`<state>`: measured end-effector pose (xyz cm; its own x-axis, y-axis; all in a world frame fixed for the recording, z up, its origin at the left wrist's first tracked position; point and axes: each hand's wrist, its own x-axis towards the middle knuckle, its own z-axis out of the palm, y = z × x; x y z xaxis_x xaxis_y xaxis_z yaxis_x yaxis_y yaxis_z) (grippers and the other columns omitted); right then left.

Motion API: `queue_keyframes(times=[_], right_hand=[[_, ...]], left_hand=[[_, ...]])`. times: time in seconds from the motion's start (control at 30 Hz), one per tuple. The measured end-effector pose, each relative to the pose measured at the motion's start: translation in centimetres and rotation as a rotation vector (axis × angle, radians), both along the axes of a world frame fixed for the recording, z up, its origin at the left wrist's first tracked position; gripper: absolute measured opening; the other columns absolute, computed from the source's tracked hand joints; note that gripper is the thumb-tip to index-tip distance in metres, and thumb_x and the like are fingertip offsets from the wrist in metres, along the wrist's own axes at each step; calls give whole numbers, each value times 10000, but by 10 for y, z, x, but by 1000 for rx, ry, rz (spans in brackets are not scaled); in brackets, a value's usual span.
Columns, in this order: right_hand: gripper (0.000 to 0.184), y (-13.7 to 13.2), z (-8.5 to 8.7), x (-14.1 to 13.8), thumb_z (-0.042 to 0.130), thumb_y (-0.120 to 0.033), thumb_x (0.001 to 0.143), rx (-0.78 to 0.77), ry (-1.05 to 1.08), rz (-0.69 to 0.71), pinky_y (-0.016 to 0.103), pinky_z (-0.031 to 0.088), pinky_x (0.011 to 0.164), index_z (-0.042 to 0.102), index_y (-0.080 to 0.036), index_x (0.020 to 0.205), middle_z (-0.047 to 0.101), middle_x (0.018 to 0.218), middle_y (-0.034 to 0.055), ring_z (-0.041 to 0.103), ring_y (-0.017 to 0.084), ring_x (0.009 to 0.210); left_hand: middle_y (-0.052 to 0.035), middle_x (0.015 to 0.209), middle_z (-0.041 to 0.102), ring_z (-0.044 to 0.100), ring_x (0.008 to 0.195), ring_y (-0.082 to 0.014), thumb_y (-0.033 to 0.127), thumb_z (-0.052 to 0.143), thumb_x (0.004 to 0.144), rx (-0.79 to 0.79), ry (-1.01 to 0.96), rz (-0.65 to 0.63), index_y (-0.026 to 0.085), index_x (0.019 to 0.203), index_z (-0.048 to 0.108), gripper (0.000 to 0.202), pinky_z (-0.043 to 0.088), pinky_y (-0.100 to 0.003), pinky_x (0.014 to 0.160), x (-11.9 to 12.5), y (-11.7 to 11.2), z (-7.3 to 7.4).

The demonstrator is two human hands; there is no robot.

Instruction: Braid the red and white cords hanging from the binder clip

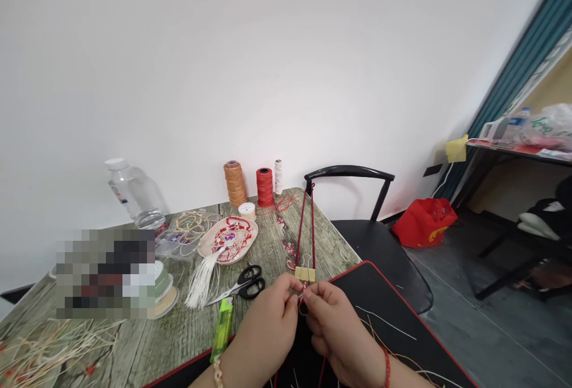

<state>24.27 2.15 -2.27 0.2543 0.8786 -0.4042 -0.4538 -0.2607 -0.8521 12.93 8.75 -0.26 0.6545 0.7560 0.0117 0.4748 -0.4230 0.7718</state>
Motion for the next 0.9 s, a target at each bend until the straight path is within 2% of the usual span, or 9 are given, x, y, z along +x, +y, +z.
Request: queue_keyframes(times=[0.13,0.27,0.37,0.5,0.67,0.9], right_hand=[[304,-2,3,0,603,-462,759,24,-1,9,204,46,371,414,-224,774,247,438,-146,132,33,383],[282,-3,4,0,584,-446,768,23,6,15,210,36,373,411,-223,769,247,438,-145,134,31,378],[267,-2,3,0,580,-424,774,14,17,3,210,36,378,402,-225,770,250,438,-147,135,28,375],[258,-2,2,1,575,-410,773,7,26,7,213,40,377,391,-229,770,273,433,-145,127,28,373],[263,-1,3,3,586,-405,761,26,19,-9,212,38,374,384,-237,778,272,428,-147,133,34,375],[220,-1,3,4,570,-366,776,21,0,30,211,38,359,389,-242,792,260,417,-152,118,37,367]], left_hand=[[-8,736,668,602,654,-184,160,371,877,158,193,-27,230,887,551,193,331,-264,577,-5,-4,16],[-26,768,705,636,712,-204,178,395,854,182,289,-34,237,823,635,249,341,-278,610,-7,-4,26],[-24,754,710,642,713,-206,235,468,818,77,255,-50,238,806,687,220,358,-276,617,-7,-2,25],[24,571,590,536,515,-157,310,508,794,-181,182,-49,208,820,693,213,318,-249,512,0,3,14],[61,559,437,401,553,-122,304,515,788,-206,-16,-55,176,664,599,197,276,-235,527,3,10,2],[76,557,387,331,566,-118,241,514,705,-343,-46,-189,190,645,515,78,259,-245,549,-3,18,9]])
